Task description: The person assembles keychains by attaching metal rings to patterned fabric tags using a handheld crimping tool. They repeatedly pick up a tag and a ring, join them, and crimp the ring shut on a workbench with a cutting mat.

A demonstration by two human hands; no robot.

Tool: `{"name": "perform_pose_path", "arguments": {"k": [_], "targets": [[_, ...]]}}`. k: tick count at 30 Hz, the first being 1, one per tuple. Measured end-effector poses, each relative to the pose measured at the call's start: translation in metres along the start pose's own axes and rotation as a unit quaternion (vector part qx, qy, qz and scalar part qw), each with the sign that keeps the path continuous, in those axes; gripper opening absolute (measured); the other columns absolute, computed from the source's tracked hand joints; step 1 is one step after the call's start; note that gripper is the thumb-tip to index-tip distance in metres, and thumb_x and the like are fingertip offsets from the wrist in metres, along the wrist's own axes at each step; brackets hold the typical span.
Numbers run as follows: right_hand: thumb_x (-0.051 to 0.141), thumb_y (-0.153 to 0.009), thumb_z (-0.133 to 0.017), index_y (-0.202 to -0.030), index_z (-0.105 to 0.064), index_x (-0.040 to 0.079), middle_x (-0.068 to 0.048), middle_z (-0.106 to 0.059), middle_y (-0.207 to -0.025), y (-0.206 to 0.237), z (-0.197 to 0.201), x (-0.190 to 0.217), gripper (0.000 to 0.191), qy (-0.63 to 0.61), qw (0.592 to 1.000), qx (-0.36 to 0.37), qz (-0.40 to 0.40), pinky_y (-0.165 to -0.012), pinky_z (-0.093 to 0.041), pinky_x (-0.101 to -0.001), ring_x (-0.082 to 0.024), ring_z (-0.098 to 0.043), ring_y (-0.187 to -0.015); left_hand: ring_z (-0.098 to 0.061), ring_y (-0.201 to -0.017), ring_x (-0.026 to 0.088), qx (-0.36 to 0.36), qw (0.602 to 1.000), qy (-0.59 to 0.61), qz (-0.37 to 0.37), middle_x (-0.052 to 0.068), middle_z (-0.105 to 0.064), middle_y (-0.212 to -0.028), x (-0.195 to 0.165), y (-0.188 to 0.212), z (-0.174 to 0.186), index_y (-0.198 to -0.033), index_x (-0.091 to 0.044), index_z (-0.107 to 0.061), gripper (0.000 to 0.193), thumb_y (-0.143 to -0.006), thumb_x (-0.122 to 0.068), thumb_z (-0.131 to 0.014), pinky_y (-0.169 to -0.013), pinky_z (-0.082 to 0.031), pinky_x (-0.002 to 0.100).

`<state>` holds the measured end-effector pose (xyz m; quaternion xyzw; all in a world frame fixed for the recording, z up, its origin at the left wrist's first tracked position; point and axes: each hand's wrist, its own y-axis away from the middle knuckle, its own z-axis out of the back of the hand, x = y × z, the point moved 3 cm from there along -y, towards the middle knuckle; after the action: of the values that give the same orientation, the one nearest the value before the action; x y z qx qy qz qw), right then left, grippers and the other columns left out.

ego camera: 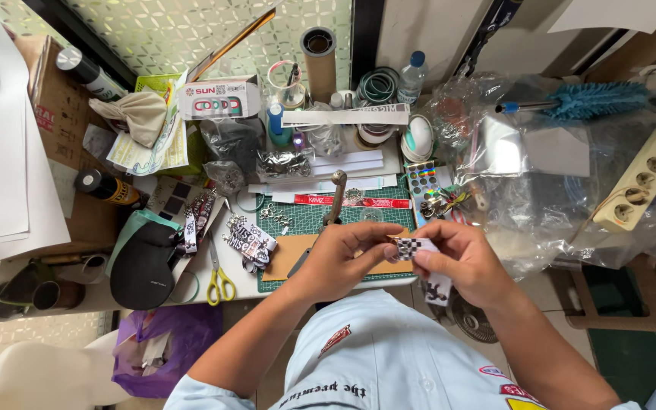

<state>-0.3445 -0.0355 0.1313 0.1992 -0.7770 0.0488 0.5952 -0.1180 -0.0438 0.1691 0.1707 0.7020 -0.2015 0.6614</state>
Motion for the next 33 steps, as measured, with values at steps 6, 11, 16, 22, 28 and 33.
{"name": "perform_pose_path", "arguments": {"k": [6,11,16,22,28,33], "targets": [[0.001,-0.086,-0.079,-0.101,-0.066,-0.002,-0.004,-0.071,-0.095,-0.064,-0.012,-0.023,0.020,0.089,0.990,-0.082,0.077,-0.079,-0.054,-0.0241,-0.008,-0.066,-0.087,-0.068,-0.077,0.008,-0.022,0.977,-0.206,-0.046,0.007,-0.077,-0.089,0.012,-0.030,0.051,-0.113,-0.002,-0.074,0.029,-0.087,-0.015,-0.081,-0.073,-0.058,0.026],[0.003,-0.091,-0.074,-0.122,-0.071,0.000,-0.003,-0.073,-0.106,-0.163,-0.007,-0.028,0.031,0.117,0.977,-0.125,0.127,-0.080,-0.054,-0.0229,-0.007,-0.065,-0.091,-0.067,-0.076,0.008,-0.011,0.967,-0.249,-0.049,0.005,-0.077,-0.084,0.037,-0.118,0.128,-0.112,-0.003,-0.078,0.026,-0.086,-0.006,-0.078,-0.068,-0.057,0.028],[0.009,-0.091,-0.075,-0.112,-0.075,0.001,-0.006,-0.077,-0.100,-0.232,0.013,-0.086,0.023,0.042,0.982,-0.181,0.013,-0.076,-0.056,-0.0248,-0.009,-0.069,-0.085,-0.075,-0.082,0.009,0.090,0.979,-0.175,0.053,0.002,-0.077,-0.090,0.103,-0.174,0.170,-0.111,-0.003,-0.076,0.023,-0.088,-0.007,-0.078,-0.072,-0.061,0.028],[0.017,-0.089,-0.078,-0.107,-0.078,0.001,-0.003,-0.078,-0.094,-0.218,0.010,-0.170,0.024,0.076,0.963,-0.250,-0.060,-0.072,-0.054,-0.0266,-0.008,-0.068,-0.081,-0.073,-0.079,0.010,0.100,0.964,-0.152,0.193,0.005,-0.079,-0.090,0.203,-0.159,0.157,-0.111,-0.003,-0.077,0.024,-0.087,-0.007,-0.077,-0.063,-0.059,0.025],[0.025,-0.087,-0.080,-0.098,-0.080,0.005,-0.005,-0.078,-0.084,-0.202,-0.010,-0.205,0.023,0.188,0.936,-0.261,-0.142,-0.069,-0.055,-0.0307,-0.012,-0.070,-0.075,-0.065,-0.070,0.012,0.090,0.945,-0.162,0.269,0.007,-0.075,-0.086,0.260,-0.129,0.146,-0.106,0.000,-0.077,0.025,-0.081,-0.005,-0.081,-0.057,-0.053,0.030],[0.025,-0.084,-0.081,-0.091,-0.082,0.007,-0.007,-0.078,-0.081,-0.190,-0.016,-0.236,0.019,0.238,0.919,-0.248,-0.196,-0.067,-0.055,-0.0321,-0.013,-0.070,-0.071,-0.069,-0.069,0.018,0.083,0.935,-0.044,0.341,0.008,-0.073,-0.083,0.293,-0.104,0.137,-0.092,-0.001,-0.073,0.022,-0.072,0.005,-0.080,-0.057,-0.058,0.034]]}}
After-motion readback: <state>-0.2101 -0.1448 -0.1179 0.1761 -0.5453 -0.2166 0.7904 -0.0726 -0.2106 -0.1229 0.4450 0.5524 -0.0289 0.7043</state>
